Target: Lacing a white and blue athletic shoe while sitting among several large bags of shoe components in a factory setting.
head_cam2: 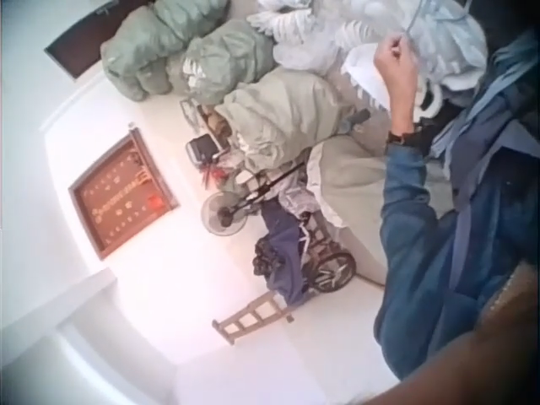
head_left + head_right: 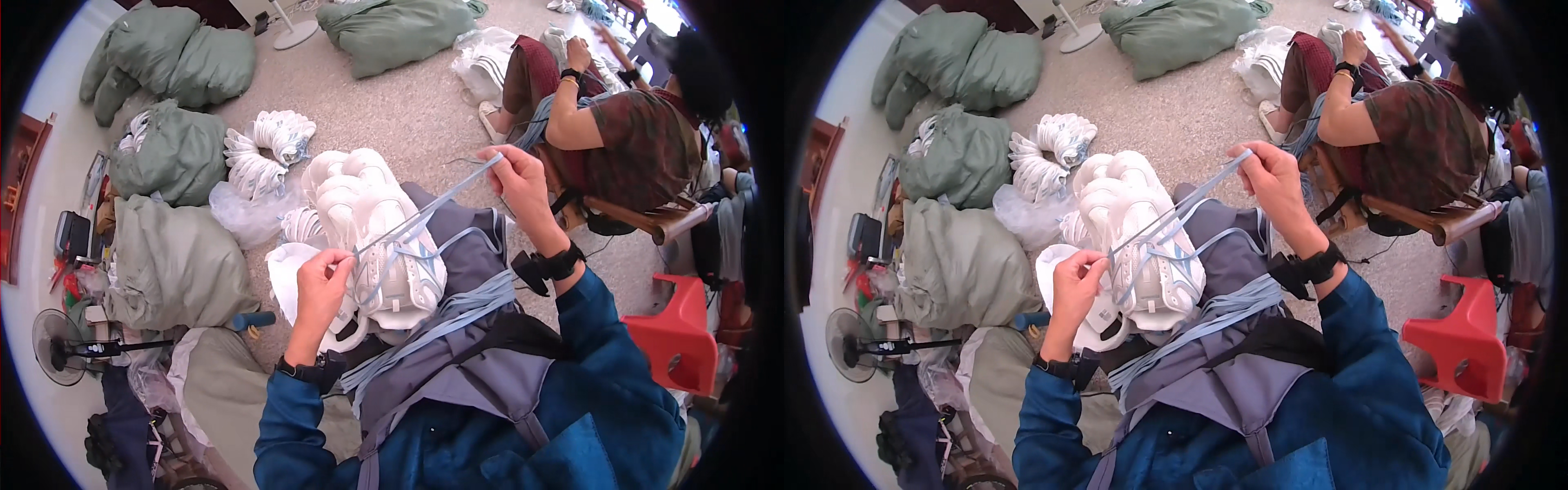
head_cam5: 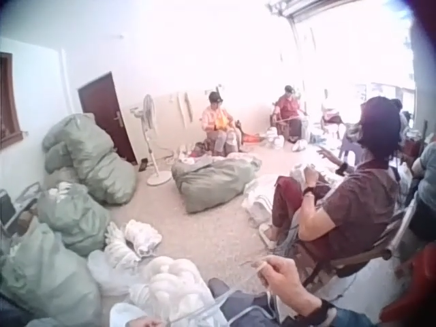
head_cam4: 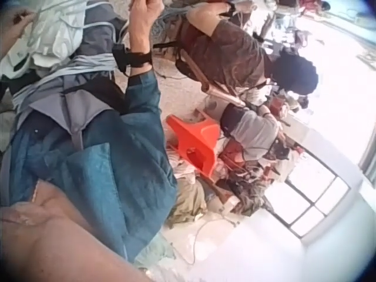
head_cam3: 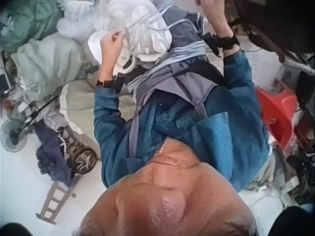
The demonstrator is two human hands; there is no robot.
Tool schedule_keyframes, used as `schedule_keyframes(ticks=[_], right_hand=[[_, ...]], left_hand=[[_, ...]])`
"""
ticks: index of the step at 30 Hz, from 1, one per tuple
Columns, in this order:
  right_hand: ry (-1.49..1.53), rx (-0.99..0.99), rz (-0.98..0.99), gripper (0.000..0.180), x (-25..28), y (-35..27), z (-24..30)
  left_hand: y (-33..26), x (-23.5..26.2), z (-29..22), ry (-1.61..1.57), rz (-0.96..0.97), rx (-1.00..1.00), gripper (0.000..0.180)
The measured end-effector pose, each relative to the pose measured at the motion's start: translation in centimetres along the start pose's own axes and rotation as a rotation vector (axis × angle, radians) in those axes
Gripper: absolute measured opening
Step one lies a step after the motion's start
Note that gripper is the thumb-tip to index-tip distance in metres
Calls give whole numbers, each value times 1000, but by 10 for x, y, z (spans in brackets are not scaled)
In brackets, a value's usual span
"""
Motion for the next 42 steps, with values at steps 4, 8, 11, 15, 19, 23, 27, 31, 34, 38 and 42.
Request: schedule_keyframes(ticks=[4, 8, 11, 15, 19, 23, 27, 31, 34, 38, 42], right_hand=[[22, -162, 73, 18, 6, -9, -41], [-213, -131, 113, 22, 13, -24, -72], [-288, -178, 154, 26, 13, -32, -81], [-351, -182, 278, 31, 1, -38, -87], [-369, -194, 345, 34, -6, -46, -79], [-307, 88, 155, 39, 6, -46, -55], [-402, 253, 56, 31, -40, -52, -25], [-493, 442, 81, 30, -66, -75, -2], [-470, 496, 307, 20, -109, -100, -3], [-682, 428, 458, 17, -158, -104, -28], [-679, 515, 444, 16, -166, -104, -30]], left_hand=[[16, -2, -20, 179, -67, -297, 12], [25, -24, -16, -133, -13, -23, 11], [25, -21, -20, 65, -23, -191, 10], [27, -19, -27, 203, -24, -216, 8], [31, -24, -42, 411, -5, -350, 5], [28, -60, -59, 836, 67, -621, 4], [28, -52, -36, 861, 49, -656, 6], [11, -59, -61, 796, 101, -557, 22], [-2, -61, -65, 780, 129, -571, 40], [3, -61, -47, 830, 185, -476, 51], [8, -65, -40, 871, 246, -418, 55]])
Point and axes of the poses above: each hand's wrist, its own y-axis towards the middle knuckle, its own x-axis out of the back of the hand, z = x × y, the point moved 8 cm from there along y, towards the middle knuckle, and after that the axes turned 9 degrees about -x, right-handed, at the moved point
